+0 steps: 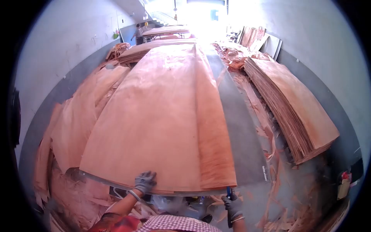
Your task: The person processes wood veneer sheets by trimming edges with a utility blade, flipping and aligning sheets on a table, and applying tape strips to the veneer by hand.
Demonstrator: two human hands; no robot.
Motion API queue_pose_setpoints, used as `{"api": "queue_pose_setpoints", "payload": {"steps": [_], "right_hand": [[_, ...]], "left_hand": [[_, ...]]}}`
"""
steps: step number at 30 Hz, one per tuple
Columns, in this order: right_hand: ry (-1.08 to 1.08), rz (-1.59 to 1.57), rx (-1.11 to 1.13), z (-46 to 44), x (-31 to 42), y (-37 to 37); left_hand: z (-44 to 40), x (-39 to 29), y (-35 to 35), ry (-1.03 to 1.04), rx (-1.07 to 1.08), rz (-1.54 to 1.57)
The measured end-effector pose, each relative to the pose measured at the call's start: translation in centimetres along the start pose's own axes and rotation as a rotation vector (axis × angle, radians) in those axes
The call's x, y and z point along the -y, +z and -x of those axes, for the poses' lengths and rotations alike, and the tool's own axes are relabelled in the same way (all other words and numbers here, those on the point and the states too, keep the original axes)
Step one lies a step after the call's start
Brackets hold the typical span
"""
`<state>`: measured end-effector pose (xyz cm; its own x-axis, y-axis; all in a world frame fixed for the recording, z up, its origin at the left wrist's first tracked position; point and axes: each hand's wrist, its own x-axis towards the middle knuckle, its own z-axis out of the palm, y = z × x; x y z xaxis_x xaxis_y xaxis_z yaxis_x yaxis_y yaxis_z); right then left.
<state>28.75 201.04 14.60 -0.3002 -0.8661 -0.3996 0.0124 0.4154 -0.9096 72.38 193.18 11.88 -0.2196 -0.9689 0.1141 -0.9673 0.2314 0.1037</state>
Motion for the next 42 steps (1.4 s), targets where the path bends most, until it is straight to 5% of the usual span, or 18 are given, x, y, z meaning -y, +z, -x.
{"api": "queue_pose_setpoints", "payload": {"steps": [15,26,29,31,33,36,41,42], "right_hand": [[-0.025,0.105,-0.154,-2.0,-3.6,-11.6],[-0.057,0.223,0.132,-0.8,2.6,-5.1],[-0.348,0.226,0.16,-4.9,0.1,-0.9],[-0.03,0.117,0.273,-4.6,3.4,2.5],[-0.141,0.138,0.326,-4.7,4.3,6.2],[0.067,0.074,0.682,-3.1,3.5,8.9],[-0.035,0.113,0.681,-0.8,-3.2,2.3],[0.122,0.041,0.592,0.6,-2.7,0.6]], "left_hand": [[-1.0,-3.0,-1.7,-0.148,0.179,-0.113],[-0.4,-2.1,0.5,-0.129,0.155,-0.177],[0.1,-1.4,1.5,-0.07,0.084,-0.173],[0.0,-1.3,1.6,-0.061,0.089,-0.147],[0.1,-1.6,1.2,-0.07,0.088,-0.131],[0.2,-1.9,0.6,-0.073,0.077,-0.126],[0.3,-2.6,-0.6,-0.081,0.092,-0.114],[0.2,-2.4,-0.2,-0.047,0.073,-0.112]]}}
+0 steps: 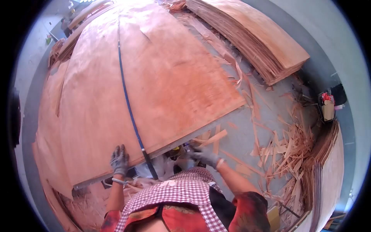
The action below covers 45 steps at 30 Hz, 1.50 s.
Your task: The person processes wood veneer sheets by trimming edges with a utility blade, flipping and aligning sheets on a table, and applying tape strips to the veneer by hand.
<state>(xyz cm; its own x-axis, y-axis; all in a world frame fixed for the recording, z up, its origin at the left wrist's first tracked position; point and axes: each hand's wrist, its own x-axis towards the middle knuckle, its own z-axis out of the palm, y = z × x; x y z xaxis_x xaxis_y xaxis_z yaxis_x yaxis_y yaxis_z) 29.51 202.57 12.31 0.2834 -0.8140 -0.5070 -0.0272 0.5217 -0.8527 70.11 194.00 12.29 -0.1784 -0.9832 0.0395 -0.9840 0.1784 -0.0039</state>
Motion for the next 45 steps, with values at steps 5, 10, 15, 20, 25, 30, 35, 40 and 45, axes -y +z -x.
{"api": "queue_pose_setpoints", "payload": {"steps": [5,10,15,20,25,30,35,40,45], "right_hand": [[0.158,0.173,0.047,8.6,-0.8,0.9],[0.259,0.047,0.153,13.4,-3.6,-0.1],[0.238,-0.055,0.174,15.2,-4.3,-1.4],[0.31,-0.245,0.213,16.2,-7.1,-5.8],[0.334,-0.152,0.204,19.7,-9.9,-12.8],[0.429,-0.288,0.07,25.3,-11.7,-23.2],[0.31,-0.218,0.157,30.2,-9.5,-33.3],[0.336,-0.272,0.121,32.9,-9.2,-38.6],[0.464,-0.218,-0.083,36.2,-10.7,-42.6]], "left_hand": [[0.1,0.7,0.2,-0.002,-0.026,-0.001],[-0.3,1.3,-0.7,-0.022,0.039,0.093],[-0.7,-0.4,-2.9,-0.009,-0.022,0.074],[-1.2,-6.7,-5.9,0.143,-0.19,0.159],[-2.7,-18.1,-5.5,0.248,-0.176,0.382],[-5.8,-31.2,-3.7,0.288,-0.116,0.445],[-9.5,-38.9,0.7,0.142,-0.208,0.339],[-10.4,-39.2,6.9,0.012,-0.149,-0.026],[-10.4,-40.1,5.4,0.082,-0.241,-0.023]]}}
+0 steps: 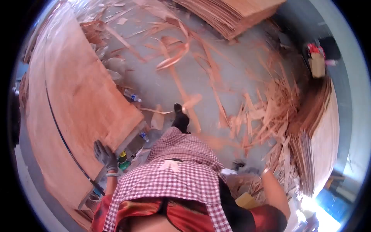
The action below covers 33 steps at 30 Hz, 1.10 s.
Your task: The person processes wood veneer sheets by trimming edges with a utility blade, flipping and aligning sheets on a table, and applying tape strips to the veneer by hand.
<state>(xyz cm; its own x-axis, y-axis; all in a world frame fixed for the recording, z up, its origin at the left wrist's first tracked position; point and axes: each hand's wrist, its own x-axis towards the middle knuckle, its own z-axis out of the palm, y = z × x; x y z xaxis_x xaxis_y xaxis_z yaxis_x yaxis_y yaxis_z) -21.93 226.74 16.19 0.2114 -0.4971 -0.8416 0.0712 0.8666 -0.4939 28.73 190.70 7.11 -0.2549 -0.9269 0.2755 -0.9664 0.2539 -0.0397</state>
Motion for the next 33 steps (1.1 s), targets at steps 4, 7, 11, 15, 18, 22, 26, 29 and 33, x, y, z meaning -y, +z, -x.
{"api": "queue_pose_setpoints", "payload": {"steps": [4,7,11,15,18,22,26,29,33], "right_hand": [[-0.06,-0.398,-0.196,-0.6,0.3,-7.4],[-0.112,-0.686,-0.386,-4.2,2.2,-10.8],[-0.24,-0.588,-0.621,-8.1,9.5,-16.8],[-0.483,-0.623,-0.695,-12.0,15.7,-27.3],[-0.418,-0.539,-0.799,-13.0,23.6,-34.2],[-0.535,-0.327,-0.677,-16.5,36.3,-40.1],[-0.725,-0.043,-0.927,-24.8,48.7,-49.1],[-0.841,0.287,-0.748,-33.3,60.2,-50.1],[-0.949,0.472,-0.464,-40.2,75.5,-42.3]], "left_hand": [[-0.6,-0.4,-0.4,-0.037,0.029,0.006],[-0.6,0.2,-0.4,-0.029,0.077,0.012],[-2.1,-1.2,-2.6,-0.151,0.23,0.049],[-2.0,-0.8,-2.5,-0.156,0.238,0.041],[-2.3,-0.9,-2.7,-0.191,0.267,0.026],[-4.2,-2.1,-4.7,-0.277,0.364,-0.018],[-6.3,-4.3,-4.3,-0.478,0.149,-0.076],[-9.9,-8.8,-1.6,-0.702,-0.067,-0.124],[-17.1,-16.1,-0.9,-0.763,-0.028,0.053]]}}
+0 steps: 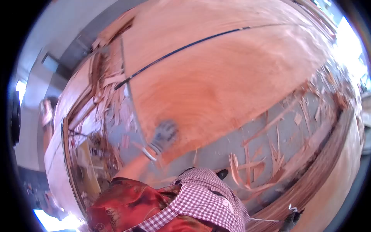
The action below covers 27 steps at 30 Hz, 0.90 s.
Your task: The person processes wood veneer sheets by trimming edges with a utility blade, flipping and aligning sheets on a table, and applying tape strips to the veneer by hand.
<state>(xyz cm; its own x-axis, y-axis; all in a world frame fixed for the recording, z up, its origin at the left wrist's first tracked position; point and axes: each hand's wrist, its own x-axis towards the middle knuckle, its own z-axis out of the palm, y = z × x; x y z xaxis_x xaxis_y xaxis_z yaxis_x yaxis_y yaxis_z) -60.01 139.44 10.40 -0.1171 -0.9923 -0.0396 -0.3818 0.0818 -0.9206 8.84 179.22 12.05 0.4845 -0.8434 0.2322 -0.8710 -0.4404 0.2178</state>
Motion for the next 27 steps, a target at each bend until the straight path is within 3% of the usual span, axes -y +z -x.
{"api": "queue_pose_setpoints", "payload": {"steps": [2,4,7,12,17,18,19,22,24,27], "right_hand": [[-0.176,0.023,0.188,-9.5,1.7,2.5],[-0.172,0.007,0.338,-11.5,13.1,9.3],[-0.334,0.105,0.443,-17.0,22.5,18.1],[-0.585,0.133,0.757,-13.4,38.5,32.5],[-0.731,0.305,0.914,-4.8,50.2,42.3],[-0.743,0.304,1.036,-2.0,51.8,44.4],[-0.834,0.207,1.122,-0.6,51.4,46.6],[-0.615,0.276,1.564,3.9,50.3,54.3],[-0.477,0.402,1.694,9.3,48.7,58.3],[-0.318,0.299,1.989,16.0,43.8,63.4]], "left_hand": [[-0.9,-4.2,-0.4,-0.007,0.007,0.007],[-1.0,-6.6,-0.9,-0.061,0.024,-0.008],[-0.6,-7.1,-0.9,-0.254,0.018,-0.077],[-1.3,-4.3,0.3,-0.598,-0.03,-0.187],[-2.8,-2.2,1.7,-0.751,-0.085,-0.242],[-2.9,-2.0,1.6,-0.762,-0.067,-0.243],[-3.2,-1.9,1.4,-0.773,-0.05,-0.229],[-3.5,-2.1,0.8,-0.8,-0.013,-0.189],[-3.7,-1.7,0.9,-0.805,-0.025,-0.172],[-4.0,-1.8,0.4,-0.815,-0.019,-0.168]]}}
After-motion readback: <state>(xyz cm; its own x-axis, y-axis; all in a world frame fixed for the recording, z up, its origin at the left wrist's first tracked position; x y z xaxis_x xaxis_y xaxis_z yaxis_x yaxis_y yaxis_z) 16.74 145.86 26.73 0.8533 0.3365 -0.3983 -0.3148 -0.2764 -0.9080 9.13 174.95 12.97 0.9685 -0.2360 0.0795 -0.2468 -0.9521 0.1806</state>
